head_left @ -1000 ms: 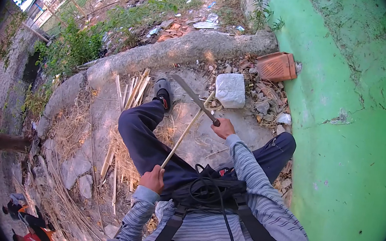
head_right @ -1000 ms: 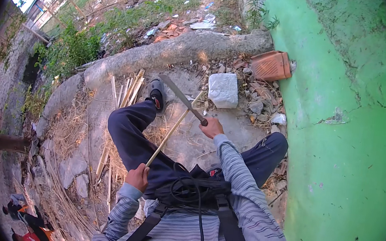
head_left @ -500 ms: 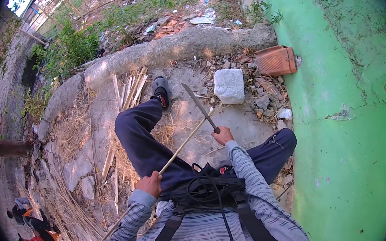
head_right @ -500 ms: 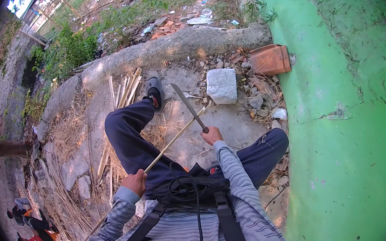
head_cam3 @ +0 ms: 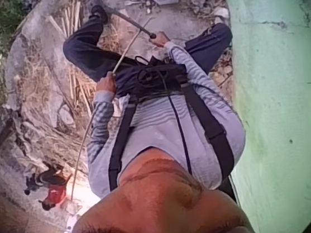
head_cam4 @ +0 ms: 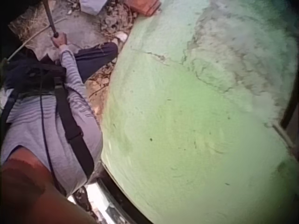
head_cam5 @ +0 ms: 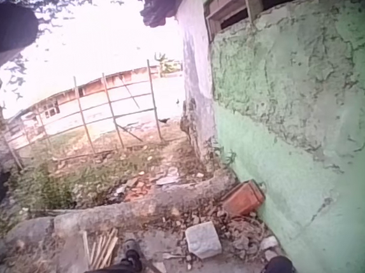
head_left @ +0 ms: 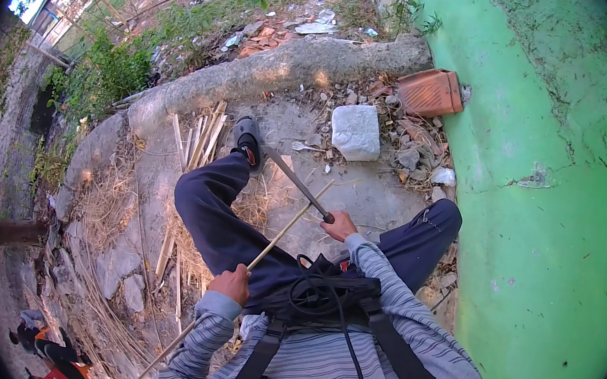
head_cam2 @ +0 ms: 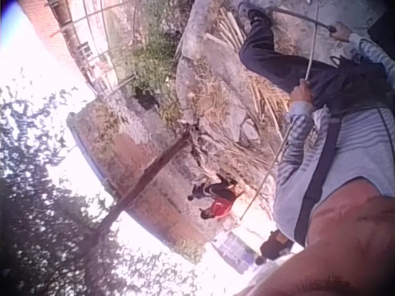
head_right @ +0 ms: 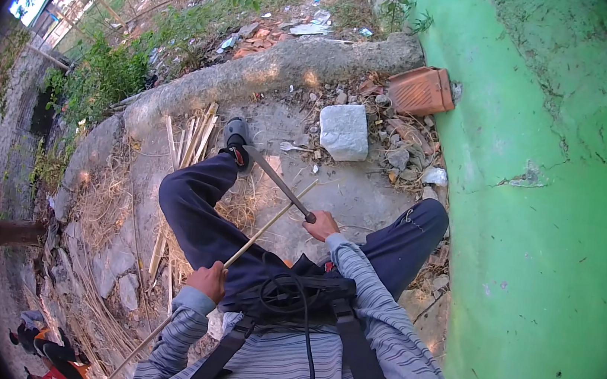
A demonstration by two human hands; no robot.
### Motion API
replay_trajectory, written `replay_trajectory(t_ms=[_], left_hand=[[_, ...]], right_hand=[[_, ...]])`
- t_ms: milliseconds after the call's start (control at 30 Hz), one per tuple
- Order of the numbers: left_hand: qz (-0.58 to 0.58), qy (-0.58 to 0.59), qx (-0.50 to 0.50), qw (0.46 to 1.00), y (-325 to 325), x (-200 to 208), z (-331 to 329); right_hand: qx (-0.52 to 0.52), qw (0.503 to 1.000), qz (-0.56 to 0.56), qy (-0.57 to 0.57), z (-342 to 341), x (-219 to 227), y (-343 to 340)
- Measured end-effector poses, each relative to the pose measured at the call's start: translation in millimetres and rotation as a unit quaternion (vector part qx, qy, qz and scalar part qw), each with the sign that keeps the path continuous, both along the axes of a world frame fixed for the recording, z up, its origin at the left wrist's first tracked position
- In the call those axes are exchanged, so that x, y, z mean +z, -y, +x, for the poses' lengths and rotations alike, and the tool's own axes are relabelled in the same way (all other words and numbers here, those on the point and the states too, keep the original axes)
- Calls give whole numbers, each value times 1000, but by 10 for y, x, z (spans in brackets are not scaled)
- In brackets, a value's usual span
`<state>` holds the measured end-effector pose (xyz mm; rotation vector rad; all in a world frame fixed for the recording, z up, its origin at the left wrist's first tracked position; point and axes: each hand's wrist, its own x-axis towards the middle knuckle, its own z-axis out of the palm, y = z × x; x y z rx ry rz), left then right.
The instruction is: The person shaves a long thin piece of wood with a machete, holding the wood against a stone block to peel off thin layers.
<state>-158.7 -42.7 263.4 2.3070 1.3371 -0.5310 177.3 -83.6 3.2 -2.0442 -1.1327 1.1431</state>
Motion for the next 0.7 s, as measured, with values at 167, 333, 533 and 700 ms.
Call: replay_trajectory(t_ms=[167,333,533,700], left_hand=[[-18,-26,-31,999,-60,870,-219],[29,-51,30,998,-275,755,-692],[52,34,50,997,-479,155,-303],[12,137,74,988,-486,-12,177]], right_hand=[[-125,991,-41,40,462,-664,315],[-213,964,-151,-50,397,-751,363],[-201,974,-104,-21,288,-1036,456],[-184,970,-156,43,267,-1005,528]])
